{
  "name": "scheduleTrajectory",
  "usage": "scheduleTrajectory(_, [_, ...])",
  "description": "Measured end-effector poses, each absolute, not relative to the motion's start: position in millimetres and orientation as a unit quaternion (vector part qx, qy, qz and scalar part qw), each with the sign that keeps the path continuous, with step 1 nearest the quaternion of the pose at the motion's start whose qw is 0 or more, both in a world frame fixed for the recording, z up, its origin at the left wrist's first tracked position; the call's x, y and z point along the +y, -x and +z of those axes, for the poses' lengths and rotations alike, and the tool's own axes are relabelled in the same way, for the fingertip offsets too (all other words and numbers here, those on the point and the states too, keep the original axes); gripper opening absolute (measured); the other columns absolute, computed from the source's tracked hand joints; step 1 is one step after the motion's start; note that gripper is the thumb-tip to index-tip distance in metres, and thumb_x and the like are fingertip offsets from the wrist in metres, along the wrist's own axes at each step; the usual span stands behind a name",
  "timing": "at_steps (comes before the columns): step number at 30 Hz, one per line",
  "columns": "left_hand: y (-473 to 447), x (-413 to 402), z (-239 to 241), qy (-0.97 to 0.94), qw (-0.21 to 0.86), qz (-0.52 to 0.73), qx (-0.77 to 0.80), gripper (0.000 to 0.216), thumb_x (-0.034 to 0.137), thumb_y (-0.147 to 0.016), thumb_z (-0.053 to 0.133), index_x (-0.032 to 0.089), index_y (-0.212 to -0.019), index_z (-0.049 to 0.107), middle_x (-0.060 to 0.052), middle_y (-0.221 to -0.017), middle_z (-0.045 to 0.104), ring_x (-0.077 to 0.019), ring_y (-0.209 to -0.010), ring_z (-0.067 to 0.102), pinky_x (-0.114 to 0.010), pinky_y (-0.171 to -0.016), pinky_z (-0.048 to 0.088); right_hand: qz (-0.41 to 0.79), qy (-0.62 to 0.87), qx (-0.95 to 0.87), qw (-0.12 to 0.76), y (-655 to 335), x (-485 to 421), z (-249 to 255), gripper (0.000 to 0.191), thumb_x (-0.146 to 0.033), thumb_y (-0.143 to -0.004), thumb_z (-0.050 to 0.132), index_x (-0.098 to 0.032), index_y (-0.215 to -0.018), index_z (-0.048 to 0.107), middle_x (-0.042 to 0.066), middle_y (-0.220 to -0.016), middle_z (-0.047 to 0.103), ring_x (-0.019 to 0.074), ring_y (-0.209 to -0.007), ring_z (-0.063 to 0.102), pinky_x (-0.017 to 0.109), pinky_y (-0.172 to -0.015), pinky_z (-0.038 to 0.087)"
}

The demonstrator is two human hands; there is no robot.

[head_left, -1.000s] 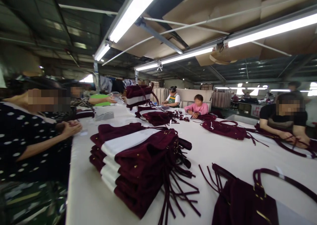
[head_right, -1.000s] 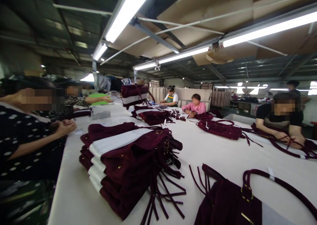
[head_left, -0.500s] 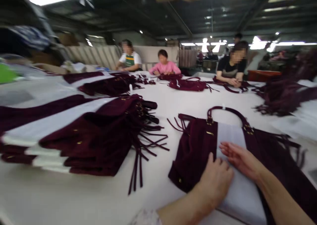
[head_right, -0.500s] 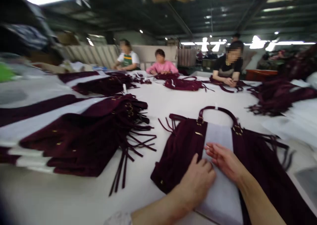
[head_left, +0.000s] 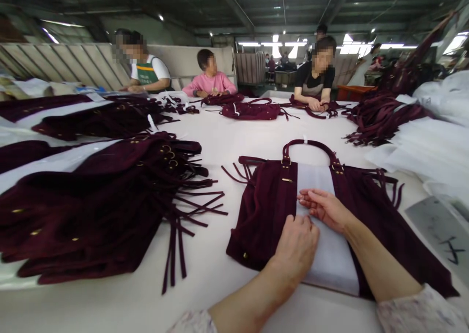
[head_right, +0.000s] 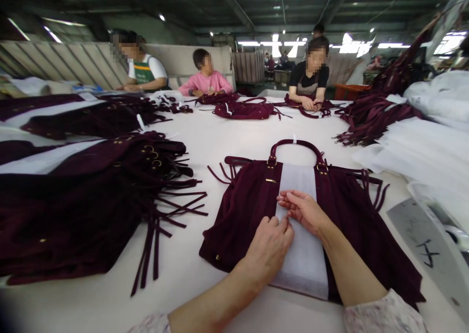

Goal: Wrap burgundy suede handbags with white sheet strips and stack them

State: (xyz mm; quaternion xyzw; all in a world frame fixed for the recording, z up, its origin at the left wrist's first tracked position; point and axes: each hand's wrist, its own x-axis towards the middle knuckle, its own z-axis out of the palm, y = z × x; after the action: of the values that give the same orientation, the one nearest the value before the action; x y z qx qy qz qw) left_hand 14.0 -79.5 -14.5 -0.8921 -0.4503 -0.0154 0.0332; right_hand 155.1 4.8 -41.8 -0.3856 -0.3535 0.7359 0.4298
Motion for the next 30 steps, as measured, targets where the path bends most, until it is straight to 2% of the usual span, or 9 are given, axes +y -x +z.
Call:
scheduleTrajectory(6, [-10,-73,-13,0.901,0.017,-0.032,-0.433,0.017,0.015,-0.091,0.042,0.015,-0.096,0.058,-0.010,-0.100,0.059,-0.0241,-0.094,0.050,-0.040,-0.080,0.038,0.705,0.407,-0.382,0.438,-150,6,-41,0.016,-0.028,-0.086,0.062,-0.018,-0.097,0.066,0.008,-0.103,0.069,0.0141,-0.086,0.065,0.016,-0.054,0.047])
scheduleTrajectory(12, [-4,-66,-16,0.909,-0.001,-0.088,-0.408,0.013,0.014,-0.088,0.046,0.017,-0.093,0.058,-0.006,-0.102,0.059,-0.0269,-0.116,0.042,-0.048,-0.100,0.028,0.686,0.417,-0.415,0.428,-148,9,-44,0.020,-0.031,-0.084,0.064,-0.018,-0.099,0.065,0.008,-0.104,0.068,0.0141,-0.087,0.063,0.017,-0.055,0.048])
scheduleTrajectory(22, [-3,-63,-13,0.905,-0.016,-0.106,-0.413,0.015,0.014,-0.086,0.047,0.019,-0.095,0.058,-0.007,-0.113,0.056,-0.0279,-0.117,0.041,-0.054,-0.104,0.024,0.668,0.425,-0.443,0.420,-148,11,-49,0.026,-0.036,-0.082,0.065,-0.018,-0.100,0.066,0.008,-0.104,0.067,0.0153,-0.090,0.063,0.019,-0.061,0.048])
scheduleTrajectory(24, [-2,-62,-12,0.908,-0.014,-0.097,-0.407,0.015,0.017,-0.086,0.047,0.019,-0.096,0.058,-0.007,-0.116,0.055,-0.0273,-0.113,0.044,-0.052,-0.102,0.028,0.659,0.429,-0.454,0.419,-147,11,-49,0.028,-0.039,-0.081,0.065,-0.019,-0.100,0.065,0.008,-0.104,0.067,0.0160,-0.091,0.063,0.020,-0.062,0.048])
scheduleTrajectory(27, [-2,-61,-10,0.908,-0.016,-0.077,-0.411,0.015,0.017,-0.085,0.047,0.018,-0.097,0.058,-0.008,-0.114,0.054,-0.0271,-0.106,0.047,-0.049,-0.093,0.036,0.594,0.466,-0.508,0.414,-143,14,-47,0.030,-0.042,-0.080,0.063,-0.019,-0.100,0.065,0.006,-0.096,0.069,0.0182,-0.089,0.064,0.023,-0.062,0.048])
scheduleTrajectory(30, [-2,-62,-10,0.907,-0.026,-0.073,-0.413,0.016,0.015,-0.084,0.046,0.018,-0.095,0.057,-0.008,-0.104,0.055,-0.0272,-0.103,0.047,-0.047,-0.089,0.038,0.435,0.524,-0.610,0.404,-136,23,-49,0.026,-0.042,-0.079,0.061,-0.019,-0.090,0.067,0.003,-0.080,0.068,0.0185,-0.075,0.063,0.027,-0.061,0.047])
